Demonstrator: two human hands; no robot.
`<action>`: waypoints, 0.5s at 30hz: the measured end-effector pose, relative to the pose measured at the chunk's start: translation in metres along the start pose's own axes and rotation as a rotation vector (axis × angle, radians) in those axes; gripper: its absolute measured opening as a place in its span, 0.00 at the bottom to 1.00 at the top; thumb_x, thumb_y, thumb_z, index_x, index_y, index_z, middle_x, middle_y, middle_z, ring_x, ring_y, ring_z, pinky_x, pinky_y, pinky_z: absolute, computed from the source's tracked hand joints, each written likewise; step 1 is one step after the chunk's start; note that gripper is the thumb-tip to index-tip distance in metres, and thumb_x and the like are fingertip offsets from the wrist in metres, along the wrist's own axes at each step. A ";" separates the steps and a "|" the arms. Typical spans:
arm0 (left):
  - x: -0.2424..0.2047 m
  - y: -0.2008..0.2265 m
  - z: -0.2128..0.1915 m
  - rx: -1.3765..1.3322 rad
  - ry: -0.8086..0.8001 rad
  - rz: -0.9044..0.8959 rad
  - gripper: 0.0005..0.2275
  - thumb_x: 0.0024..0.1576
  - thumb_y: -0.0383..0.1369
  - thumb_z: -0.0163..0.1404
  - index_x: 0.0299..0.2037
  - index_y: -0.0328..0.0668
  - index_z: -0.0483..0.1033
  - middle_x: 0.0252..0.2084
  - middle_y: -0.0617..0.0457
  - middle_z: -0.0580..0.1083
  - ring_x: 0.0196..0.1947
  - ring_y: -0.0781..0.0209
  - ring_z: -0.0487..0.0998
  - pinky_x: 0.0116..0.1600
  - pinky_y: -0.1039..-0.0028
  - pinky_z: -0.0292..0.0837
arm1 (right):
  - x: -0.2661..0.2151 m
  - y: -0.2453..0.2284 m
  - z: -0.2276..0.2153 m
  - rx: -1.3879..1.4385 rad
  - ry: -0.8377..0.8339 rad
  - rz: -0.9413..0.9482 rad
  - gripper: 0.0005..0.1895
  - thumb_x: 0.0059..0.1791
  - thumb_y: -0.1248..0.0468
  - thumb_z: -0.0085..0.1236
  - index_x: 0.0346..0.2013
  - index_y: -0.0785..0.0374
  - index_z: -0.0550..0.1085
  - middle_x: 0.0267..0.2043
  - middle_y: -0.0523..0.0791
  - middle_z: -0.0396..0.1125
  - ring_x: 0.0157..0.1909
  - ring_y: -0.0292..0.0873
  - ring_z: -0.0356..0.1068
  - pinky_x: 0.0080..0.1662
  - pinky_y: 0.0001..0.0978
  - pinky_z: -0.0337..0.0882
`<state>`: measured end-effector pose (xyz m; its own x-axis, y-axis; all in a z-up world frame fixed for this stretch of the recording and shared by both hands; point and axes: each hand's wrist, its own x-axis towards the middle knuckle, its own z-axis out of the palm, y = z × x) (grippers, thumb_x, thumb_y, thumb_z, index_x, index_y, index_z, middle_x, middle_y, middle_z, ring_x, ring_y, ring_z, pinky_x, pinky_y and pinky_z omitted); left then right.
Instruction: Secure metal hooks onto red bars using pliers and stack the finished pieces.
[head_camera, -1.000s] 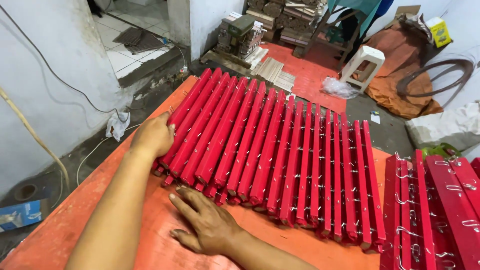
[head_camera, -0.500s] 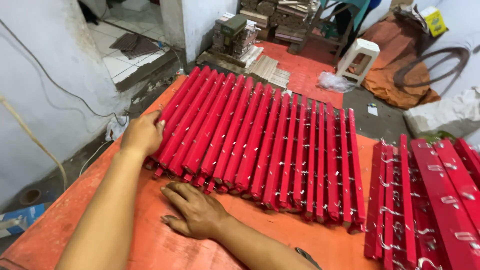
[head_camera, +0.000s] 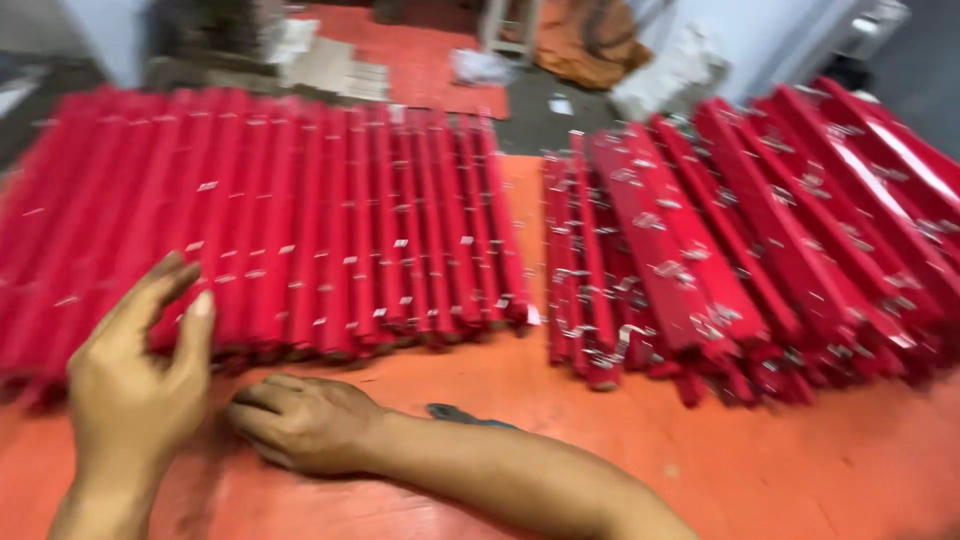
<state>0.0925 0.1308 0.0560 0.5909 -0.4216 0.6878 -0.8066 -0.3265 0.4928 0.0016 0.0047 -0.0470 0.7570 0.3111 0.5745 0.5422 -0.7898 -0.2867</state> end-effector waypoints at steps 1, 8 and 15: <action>-0.002 0.011 0.010 -0.030 -0.020 0.022 0.11 0.66 0.25 0.51 0.56 0.25 0.78 0.59 0.34 0.76 0.60 0.46 0.77 0.64 0.60 0.67 | -0.012 0.001 -0.016 -0.025 0.011 0.032 0.16 0.51 0.65 0.48 0.53 0.67 0.68 0.50 0.54 0.66 0.49 0.59 0.69 0.50 0.52 0.73; -0.024 0.079 0.082 -0.240 -0.147 -0.114 0.08 0.64 0.30 0.53 0.51 0.39 0.80 0.44 0.49 0.80 0.42 0.60 0.80 0.52 0.70 0.72 | -0.100 -0.003 -0.096 -0.228 0.042 0.372 0.10 0.53 0.60 0.49 0.34 0.64 0.67 0.33 0.52 0.64 0.39 0.59 0.68 0.42 0.53 0.69; -0.068 0.128 0.156 -0.419 -0.344 0.043 0.09 0.61 0.30 0.47 0.48 0.39 0.77 0.46 0.50 0.80 0.46 0.56 0.80 0.53 0.68 0.71 | -0.157 -0.003 -0.103 -0.074 0.092 0.566 0.27 0.48 0.61 0.46 0.60 0.70 0.66 0.54 0.61 0.66 0.55 0.65 0.65 0.53 0.56 0.69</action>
